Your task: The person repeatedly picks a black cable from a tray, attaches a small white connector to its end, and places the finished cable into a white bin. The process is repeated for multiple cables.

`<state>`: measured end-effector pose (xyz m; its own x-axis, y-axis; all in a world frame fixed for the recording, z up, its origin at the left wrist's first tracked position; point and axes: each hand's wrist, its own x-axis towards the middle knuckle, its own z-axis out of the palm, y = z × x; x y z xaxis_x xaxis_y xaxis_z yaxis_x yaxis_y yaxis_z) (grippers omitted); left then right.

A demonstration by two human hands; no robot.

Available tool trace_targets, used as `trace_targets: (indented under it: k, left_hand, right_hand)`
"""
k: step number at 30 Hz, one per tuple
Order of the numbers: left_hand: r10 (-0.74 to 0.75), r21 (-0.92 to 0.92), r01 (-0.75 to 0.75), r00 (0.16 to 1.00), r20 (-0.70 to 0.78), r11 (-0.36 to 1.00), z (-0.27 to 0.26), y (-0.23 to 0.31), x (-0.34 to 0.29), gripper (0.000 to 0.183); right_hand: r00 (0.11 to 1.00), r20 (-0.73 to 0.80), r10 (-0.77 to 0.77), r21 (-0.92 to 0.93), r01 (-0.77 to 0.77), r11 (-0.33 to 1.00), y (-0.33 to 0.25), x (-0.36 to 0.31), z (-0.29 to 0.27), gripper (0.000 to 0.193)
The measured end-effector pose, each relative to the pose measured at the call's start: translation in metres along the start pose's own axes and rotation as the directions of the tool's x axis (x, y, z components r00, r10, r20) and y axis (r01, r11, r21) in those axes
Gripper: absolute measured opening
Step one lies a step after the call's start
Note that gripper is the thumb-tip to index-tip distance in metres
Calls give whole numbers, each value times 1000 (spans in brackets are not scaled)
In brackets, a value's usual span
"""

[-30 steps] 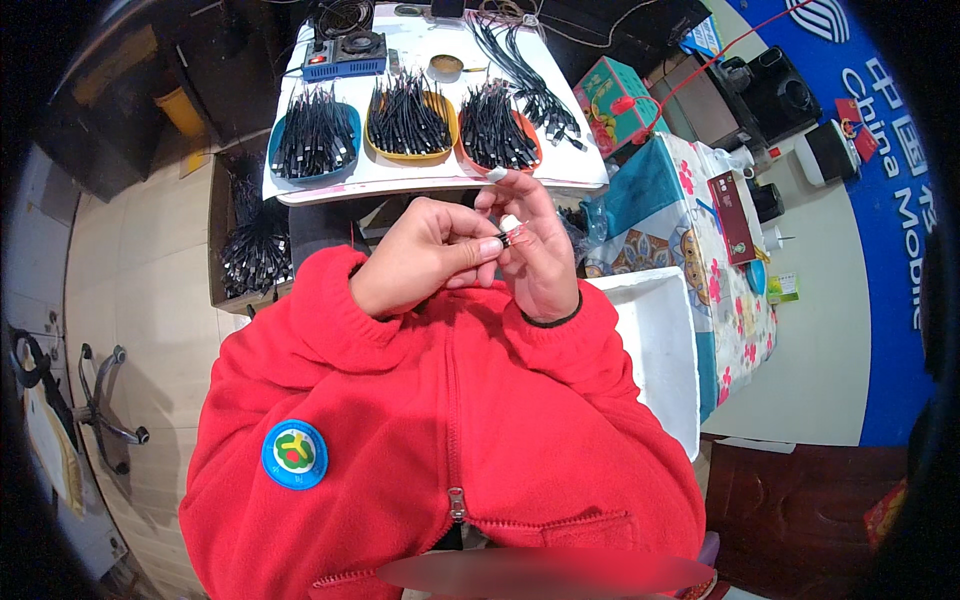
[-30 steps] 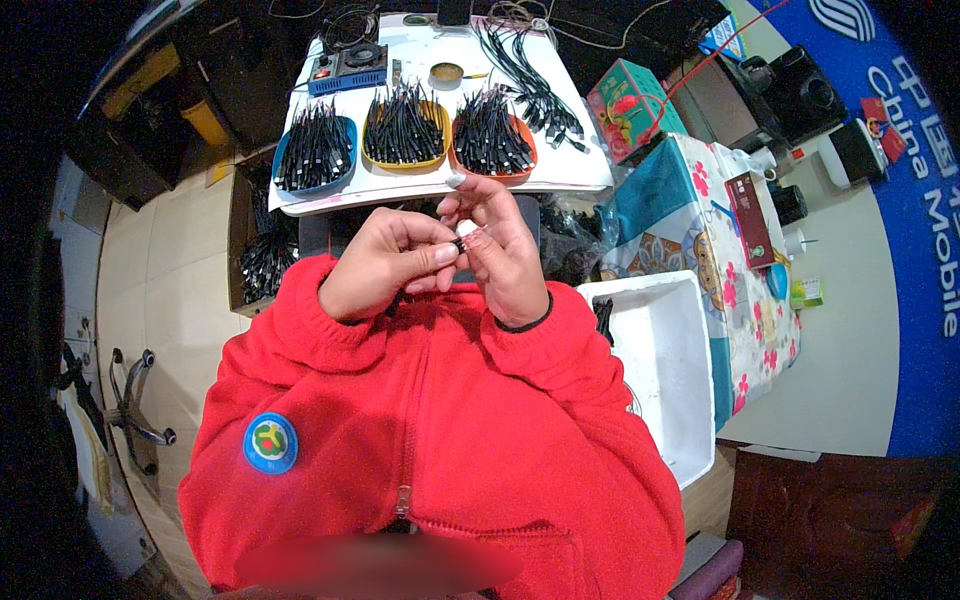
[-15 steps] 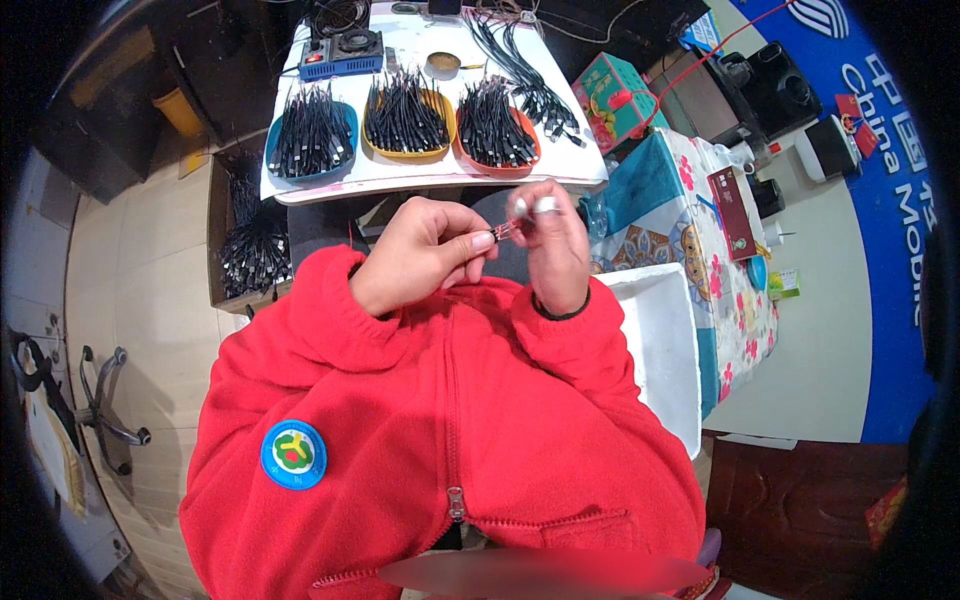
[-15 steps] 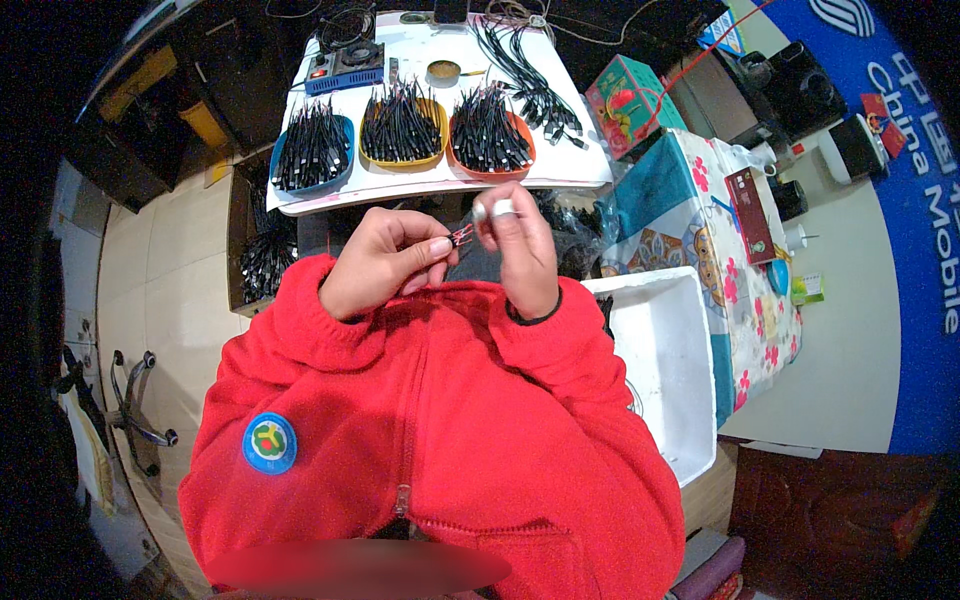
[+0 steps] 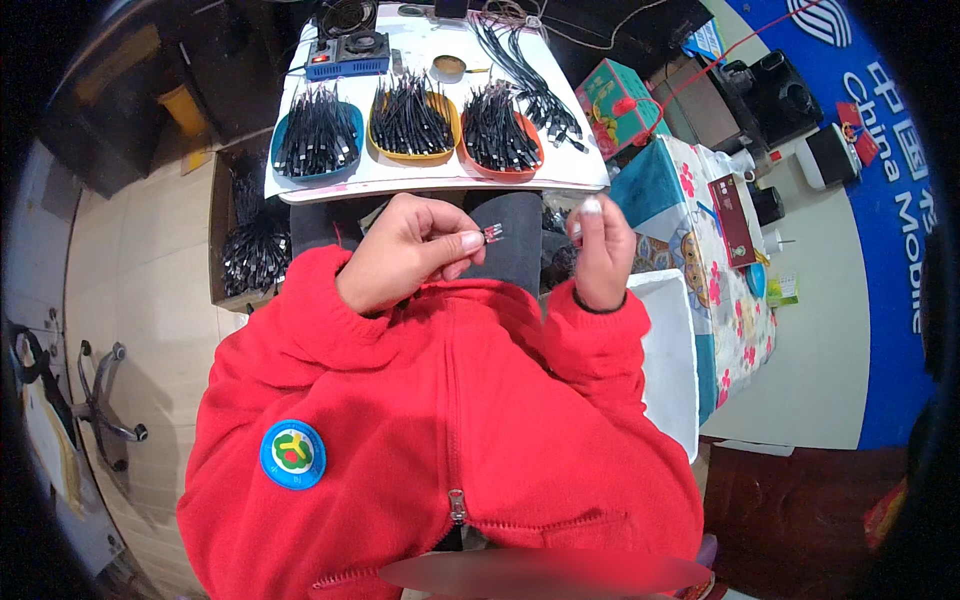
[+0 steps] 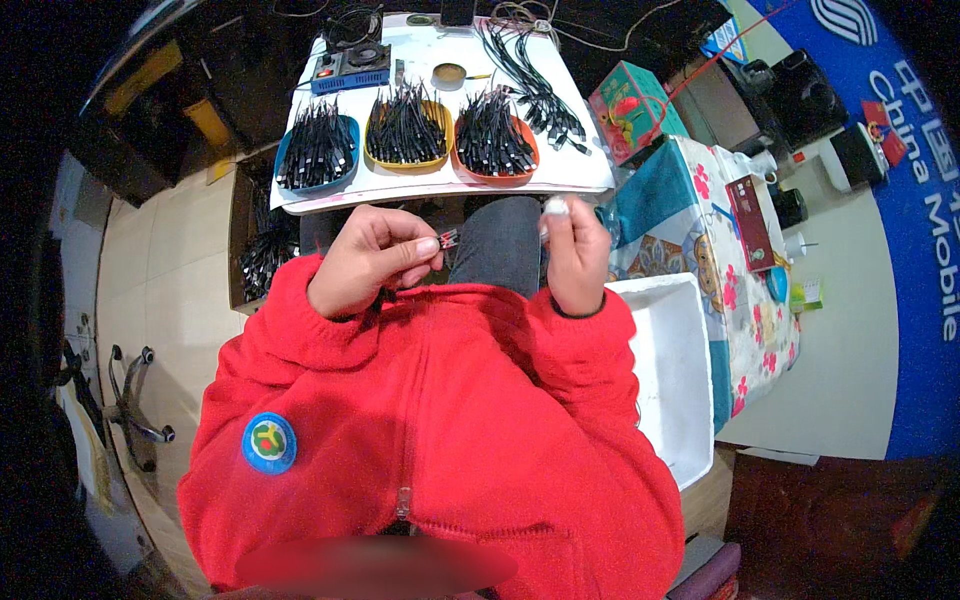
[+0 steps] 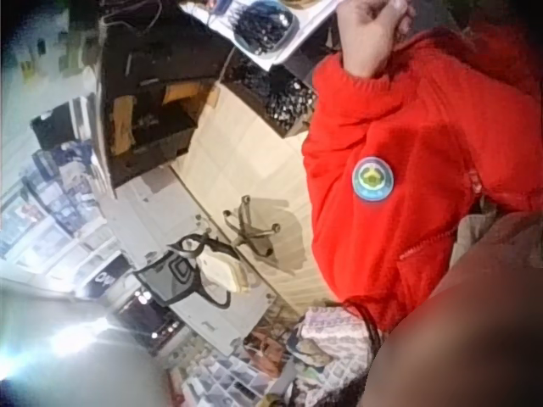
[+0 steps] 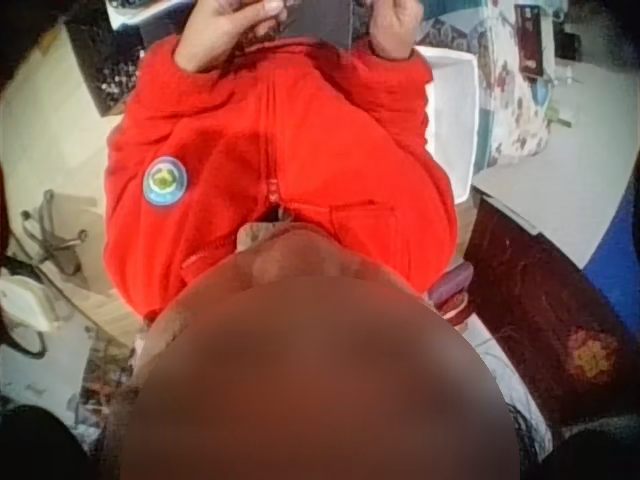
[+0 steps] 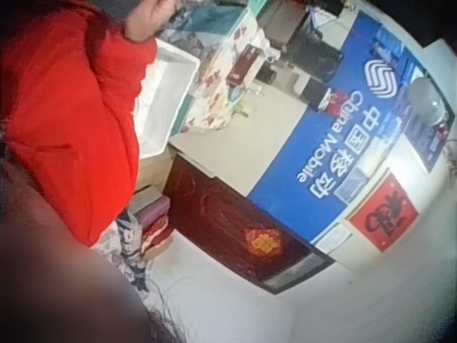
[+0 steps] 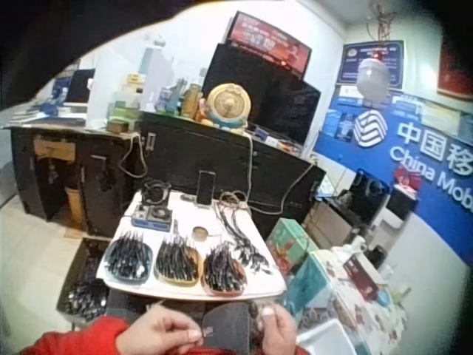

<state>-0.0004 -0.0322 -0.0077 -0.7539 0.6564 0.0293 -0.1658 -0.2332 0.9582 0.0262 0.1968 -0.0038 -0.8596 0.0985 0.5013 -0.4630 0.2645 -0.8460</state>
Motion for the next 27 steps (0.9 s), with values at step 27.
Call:
trace_targets:
  k: [27]
  left_hand:
    - [657,906,-396,725,208,151,20,-26,5,10]
  right_hand:
    - [755,492,434,219,-590,777,-3,-13,14,13]
